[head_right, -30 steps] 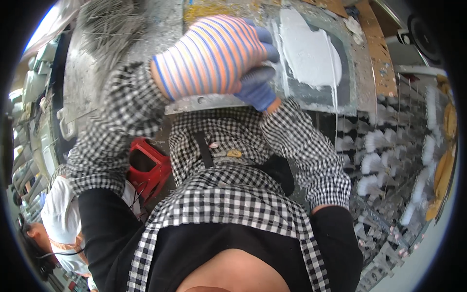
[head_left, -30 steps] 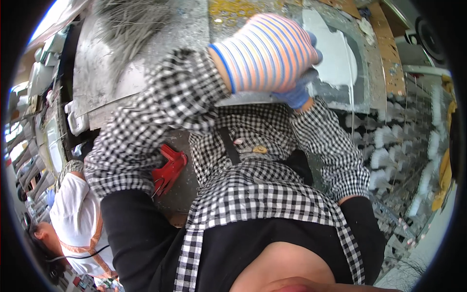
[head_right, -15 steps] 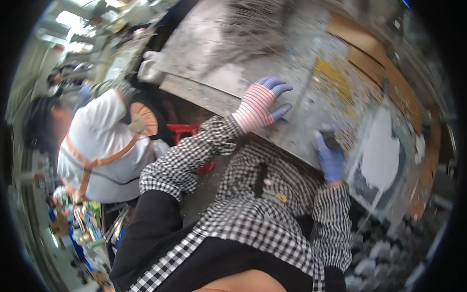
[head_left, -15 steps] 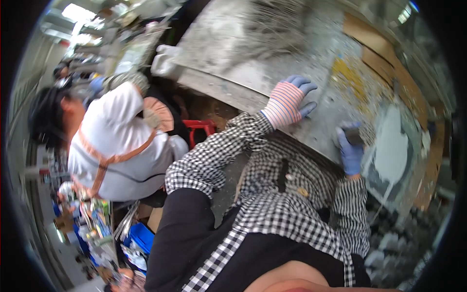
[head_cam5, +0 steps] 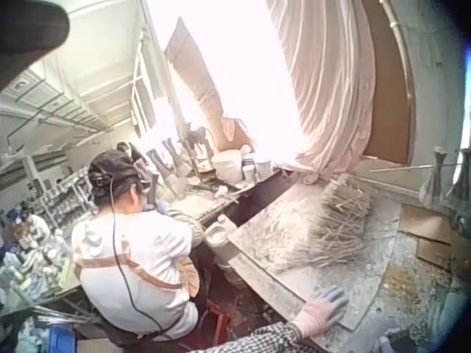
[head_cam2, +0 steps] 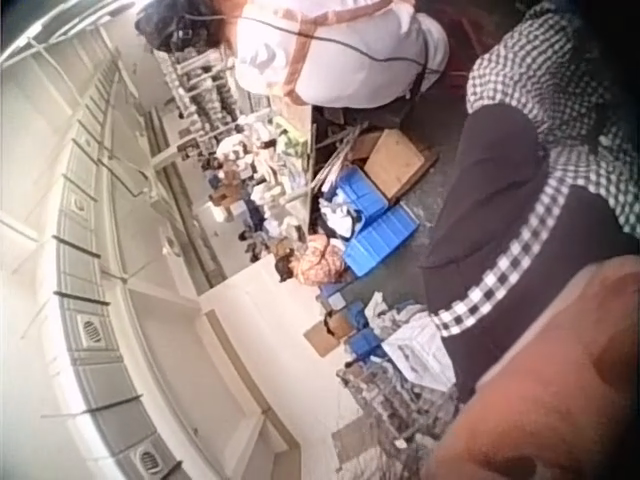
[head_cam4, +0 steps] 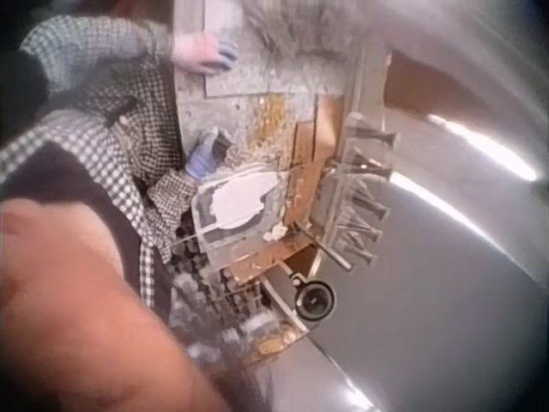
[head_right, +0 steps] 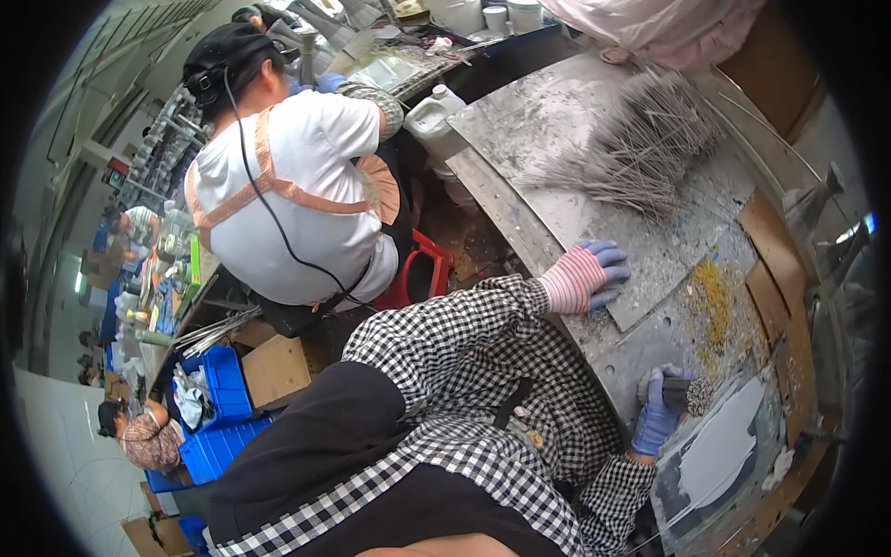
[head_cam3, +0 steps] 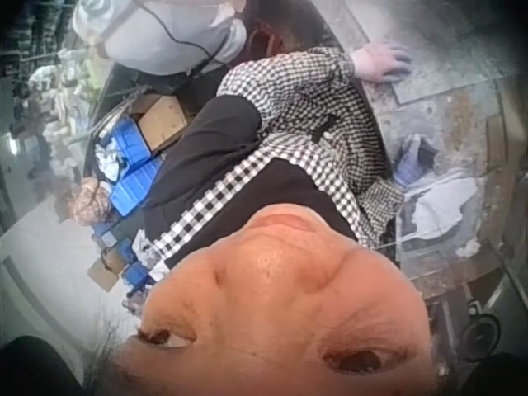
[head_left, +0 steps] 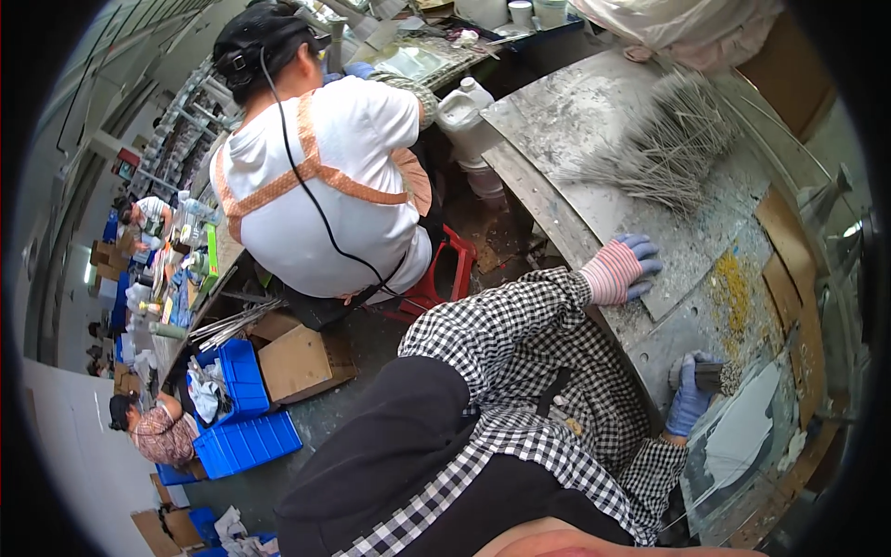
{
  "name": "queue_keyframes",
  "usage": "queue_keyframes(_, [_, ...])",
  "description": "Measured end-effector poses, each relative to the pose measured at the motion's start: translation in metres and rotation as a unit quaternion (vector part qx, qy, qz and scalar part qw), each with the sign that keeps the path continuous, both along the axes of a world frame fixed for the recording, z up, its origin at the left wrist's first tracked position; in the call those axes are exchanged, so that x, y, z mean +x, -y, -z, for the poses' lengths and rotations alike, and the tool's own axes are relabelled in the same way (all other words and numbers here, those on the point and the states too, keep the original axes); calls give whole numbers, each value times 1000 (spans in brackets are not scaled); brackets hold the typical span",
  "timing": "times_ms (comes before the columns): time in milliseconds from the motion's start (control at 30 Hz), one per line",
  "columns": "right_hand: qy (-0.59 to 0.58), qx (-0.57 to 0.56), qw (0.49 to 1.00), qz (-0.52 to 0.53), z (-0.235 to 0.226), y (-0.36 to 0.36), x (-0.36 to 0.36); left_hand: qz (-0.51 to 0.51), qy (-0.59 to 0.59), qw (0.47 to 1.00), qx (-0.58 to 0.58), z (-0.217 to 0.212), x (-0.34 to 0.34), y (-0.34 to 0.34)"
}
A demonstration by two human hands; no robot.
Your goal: The recorder bundles and aligns brush bristles at a manufacturing workbench.
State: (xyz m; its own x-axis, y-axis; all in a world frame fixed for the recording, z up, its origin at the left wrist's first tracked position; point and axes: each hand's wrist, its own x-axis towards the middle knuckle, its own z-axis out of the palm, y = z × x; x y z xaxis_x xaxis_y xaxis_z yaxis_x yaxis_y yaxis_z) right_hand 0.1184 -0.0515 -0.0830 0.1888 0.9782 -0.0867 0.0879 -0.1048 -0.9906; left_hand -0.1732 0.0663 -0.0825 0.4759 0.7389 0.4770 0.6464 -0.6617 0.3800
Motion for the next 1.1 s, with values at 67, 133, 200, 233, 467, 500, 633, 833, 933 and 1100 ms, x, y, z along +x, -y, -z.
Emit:
queue_keyframes(67, [3, 53, 999, 6, 2, -1, -5, 11, -6, 1000, -17, -1, -3, -5])
queue_keyframes(133, [3, 102, 995, 13, 9, 0, -2, -3, -5, 1000, -11, -1, 0, 0])
queue_keyframes(200, [10, 73, 997, -17, 13, -2, 8, -8, -4, 1000, -12, -3, 3, 2])
queue_keyframes(233, [7, 74, 997, -18, 17, -2, 9, -9, -7, 1000, -12, -4, 1, 2])
queue_keyframes(467, [-102, 37, 994, -13, -7, -1, -9, 0, 10, 1000, -11, -2, 2, -3])
queue_keyframes(500, [-80, 45, 996, -14, -10, -2, -12, -1, 10, 1000, -10, -2, 1, -1])
queue_keyframes(633, [-59, 52, 997, -2, -10, -3, -16, -2, 11, 1000, -19, 1, 1, -5])
queue_keyframes(833, [-22, 43, 999, 11, 26, -3, 15, -2, 9, 1000, -3, 2, 4, -4])
queue_keyframes(933, [1, 109, 994, 15, 1, -3, -9, -4, 10, 1000, -7, 4, 0, 0])
queue_keyframes(1100, [-41, 23, 999, -18, 4, -1, 6, 4, 13, 1000, -7, 1, 1, 0])
